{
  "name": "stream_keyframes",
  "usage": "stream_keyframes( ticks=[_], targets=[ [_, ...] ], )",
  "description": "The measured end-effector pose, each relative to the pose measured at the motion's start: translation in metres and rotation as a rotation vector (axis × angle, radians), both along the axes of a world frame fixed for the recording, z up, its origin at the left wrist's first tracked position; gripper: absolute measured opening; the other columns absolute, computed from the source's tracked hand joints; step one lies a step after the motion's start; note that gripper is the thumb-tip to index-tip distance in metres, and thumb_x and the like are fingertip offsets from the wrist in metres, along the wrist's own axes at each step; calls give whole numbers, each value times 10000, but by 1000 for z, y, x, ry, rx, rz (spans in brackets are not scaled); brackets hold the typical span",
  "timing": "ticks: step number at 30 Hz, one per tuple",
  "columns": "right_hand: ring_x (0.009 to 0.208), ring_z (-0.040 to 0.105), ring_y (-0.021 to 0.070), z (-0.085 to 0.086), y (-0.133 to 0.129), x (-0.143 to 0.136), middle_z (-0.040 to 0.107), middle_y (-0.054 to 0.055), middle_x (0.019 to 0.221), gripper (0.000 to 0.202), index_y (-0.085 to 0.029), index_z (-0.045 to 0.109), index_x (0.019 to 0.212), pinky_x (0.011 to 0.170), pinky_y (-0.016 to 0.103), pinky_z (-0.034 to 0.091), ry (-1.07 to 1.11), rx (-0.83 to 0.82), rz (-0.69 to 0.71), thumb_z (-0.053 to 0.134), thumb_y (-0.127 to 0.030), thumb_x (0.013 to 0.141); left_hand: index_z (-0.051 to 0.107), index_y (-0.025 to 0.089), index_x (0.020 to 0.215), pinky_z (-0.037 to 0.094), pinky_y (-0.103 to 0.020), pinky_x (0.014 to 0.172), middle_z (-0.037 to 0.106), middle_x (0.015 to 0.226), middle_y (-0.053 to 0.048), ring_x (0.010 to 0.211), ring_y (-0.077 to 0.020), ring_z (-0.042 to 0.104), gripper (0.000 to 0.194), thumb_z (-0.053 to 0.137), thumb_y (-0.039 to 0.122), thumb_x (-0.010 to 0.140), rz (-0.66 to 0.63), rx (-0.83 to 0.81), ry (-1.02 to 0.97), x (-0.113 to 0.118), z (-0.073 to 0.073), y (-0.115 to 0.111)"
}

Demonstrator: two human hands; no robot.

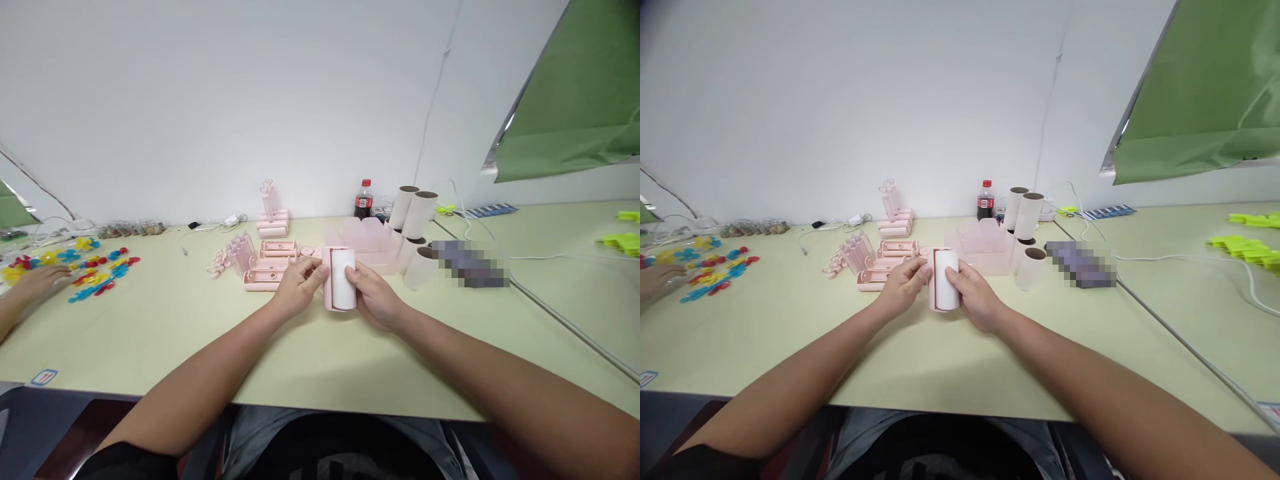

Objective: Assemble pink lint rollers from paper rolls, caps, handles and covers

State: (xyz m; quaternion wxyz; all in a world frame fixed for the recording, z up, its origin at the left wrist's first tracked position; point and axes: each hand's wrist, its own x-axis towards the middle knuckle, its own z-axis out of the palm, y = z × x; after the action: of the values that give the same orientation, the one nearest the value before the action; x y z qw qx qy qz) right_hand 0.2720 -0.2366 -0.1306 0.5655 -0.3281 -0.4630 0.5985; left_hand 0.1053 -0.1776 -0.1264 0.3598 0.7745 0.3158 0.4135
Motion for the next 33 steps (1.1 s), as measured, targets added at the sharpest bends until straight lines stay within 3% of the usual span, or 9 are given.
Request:
stream_keyframes(
  ticks=[5, 13, 17, 20, 24, 33],
  targets=[
    [908, 636, 237, -4, 2, 2, 700, 73, 1025, 438, -221, 588, 1173, 770, 366, 491, -16, 28, 25, 642, -514, 852, 645, 163, 993, 471, -246, 578, 652, 811, -36, 665, -137, 584, 437, 588, 570, 844, -131, -119, -77, 3, 2, -7],
    [1032, 631, 233, 6, 1, 2, 675, 75, 1154, 467, -251, 520, 1239, 891, 400, 482, -10, -44, -96, 644, -441, 831, 614, 155, 890, 500, -269, 625, 639, 777, -25, 681, -144, 589, 448, 674, 578, 757, -16, -214, -163, 2, -1, 4],
    [878, 647, 208, 6, 5, 8, 698, 36, 900, 318, -245, 550, 1087, 856, 395, 484, -7, -32, -321, 632, -381, 811, 594, 164, 861, 476, -257, 600, 605, 725, -2, 649, -131, 554, 463, 681, 600, 730, 44, -244, -211, 2, -1, 8],
    [691, 585, 167, 6, 7, 13, 610, -21, 659, 203, -226, 585, 956, 756, 348, 476, 11, 35, -456, 619, -344, 795, 598, 165, 875, 459, -248, 593, 594, 725, 3, 645, -123, 537, 466, 684, 599, 729, 64, -245, -230, 1, -2, 10],
    [642, 544, 148, 8, 6, 14, 586, -30, 617, 175, -211, 603, 921, 696, 322, 448, 20, 55, -444, 616, -326, 790, 590, 173, 894, 429, -237, 562, 563, 687, 19, 609, -112, 507, 443, 669, 587, 759, 37, -269, -226, 0, -6, 10],
    [679, 539, 147, 6, 5, 9, 579, -24, 712, 284, -202, 580, 919, 728, 339, 449, -141, 68, -446, 697, -346, 704, 592, 174, 893, 408, -224, 518, 552, 680, 18, 579, -104, 483, 444, 659, 596, 769, 23, -236, -191, 0, -4, 5]
  ],
)
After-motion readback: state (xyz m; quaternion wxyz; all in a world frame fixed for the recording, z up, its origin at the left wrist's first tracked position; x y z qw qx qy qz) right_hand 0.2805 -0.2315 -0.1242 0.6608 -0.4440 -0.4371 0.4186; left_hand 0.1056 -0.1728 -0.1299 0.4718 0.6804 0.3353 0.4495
